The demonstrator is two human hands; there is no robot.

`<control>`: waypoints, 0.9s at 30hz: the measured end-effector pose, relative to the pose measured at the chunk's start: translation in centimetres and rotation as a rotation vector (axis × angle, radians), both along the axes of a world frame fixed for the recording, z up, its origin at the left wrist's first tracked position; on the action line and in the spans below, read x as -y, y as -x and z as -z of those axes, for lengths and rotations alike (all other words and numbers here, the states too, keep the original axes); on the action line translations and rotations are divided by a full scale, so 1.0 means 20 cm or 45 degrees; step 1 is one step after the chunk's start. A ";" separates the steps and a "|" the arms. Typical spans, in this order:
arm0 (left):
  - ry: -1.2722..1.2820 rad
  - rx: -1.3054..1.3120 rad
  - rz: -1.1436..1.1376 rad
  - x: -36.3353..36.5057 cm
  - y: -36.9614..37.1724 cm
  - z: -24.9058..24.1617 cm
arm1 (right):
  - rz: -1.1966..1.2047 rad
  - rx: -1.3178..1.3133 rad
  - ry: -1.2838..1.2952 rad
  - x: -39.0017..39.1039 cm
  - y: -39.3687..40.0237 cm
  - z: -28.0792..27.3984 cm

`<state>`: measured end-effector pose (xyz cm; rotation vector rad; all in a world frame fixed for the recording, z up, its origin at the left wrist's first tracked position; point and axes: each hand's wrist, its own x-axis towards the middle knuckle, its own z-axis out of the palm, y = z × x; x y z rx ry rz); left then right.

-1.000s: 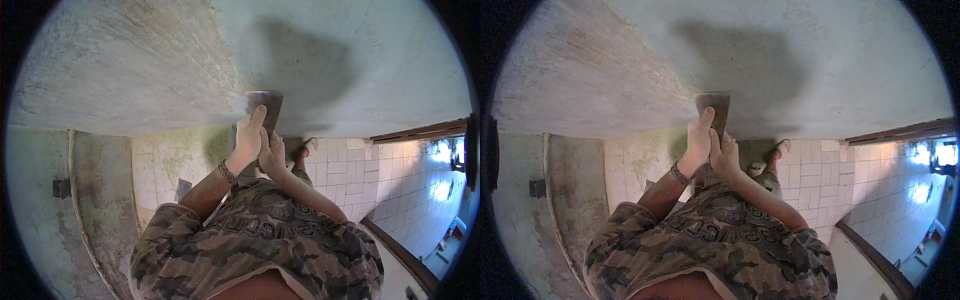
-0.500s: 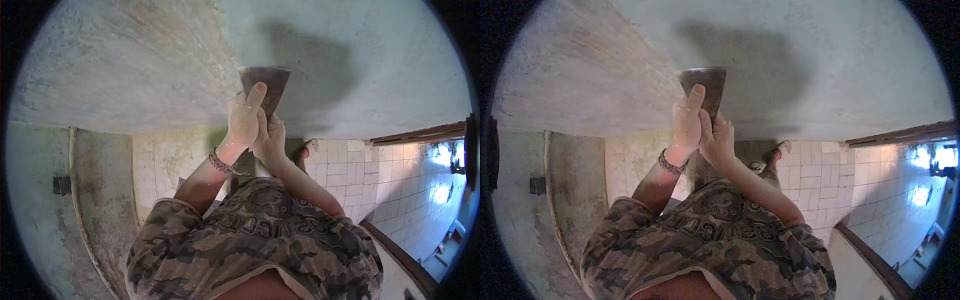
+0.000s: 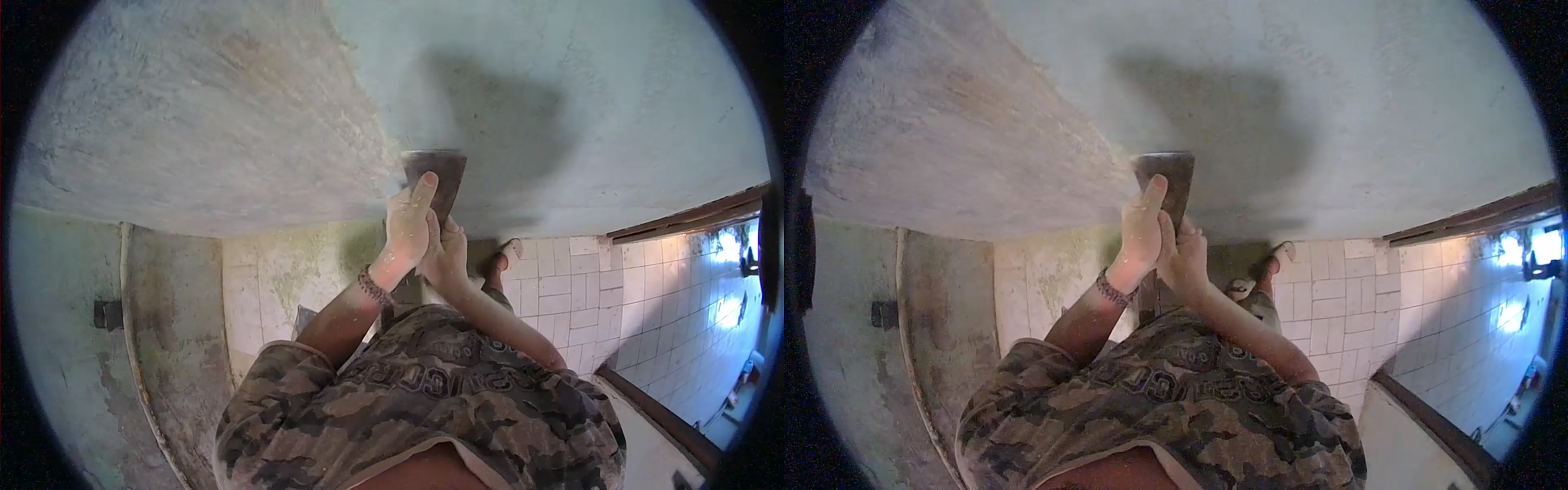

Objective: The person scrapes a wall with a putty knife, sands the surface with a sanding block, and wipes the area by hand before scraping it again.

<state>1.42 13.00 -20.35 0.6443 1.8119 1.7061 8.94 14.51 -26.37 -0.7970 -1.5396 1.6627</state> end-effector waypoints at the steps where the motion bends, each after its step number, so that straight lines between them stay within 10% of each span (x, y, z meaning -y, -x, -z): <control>1: -0.057 -0.050 0.018 -0.01 0.02 -0.05 | 0.015 -0.007 -0.010 -0.02 0.01 -0.03; 3: -0.089 -0.081 0.033 -0.01 0.02 -0.15 | 0.412 0.267 -1.248 -0.03 0.01 -0.11; 4: 0.003 0.006 0.043 -0.01 0.02 -0.23 | 0.397 0.277 -1.231 -0.03 -0.01 -0.13; 6: 0.073 0.068 0.050 -0.02 0.03 -0.20 | -0.325 -0.042 -0.006 -0.10 0.01 -0.17; 8: -0.005 -0.693 -0.101 -0.01 0.03 0.01 | -0.170 0.163 -0.371 -0.02 -0.03 0.04; 13: 0.081 -0.273 0.011 -0.02 -0.01 -0.28 | 0.250 0.412 -1.198 -0.04 -0.01 -0.16; 15: -0.104 -0.041 0.071 -0.06 0.04 -0.32 | -0.126 -0.216 0.171 -0.09 0.02 -0.40; 19: -0.192 -0.296 0.017 -0.03 0.00 -0.18 | -0.261 -0.101 0.131 -0.08 -0.07 -0.21; 21: -0.081 0.394 0.101 0.02 -0.08 -0.20 | -0.503 -0.317 0.210 -0.03 -0.17 -0.13; 27: -0.163 0.316 0.241 0.06 -0.04 -0.12 | -0.606 -0.539 0.449 0.03 -0.24 -0.09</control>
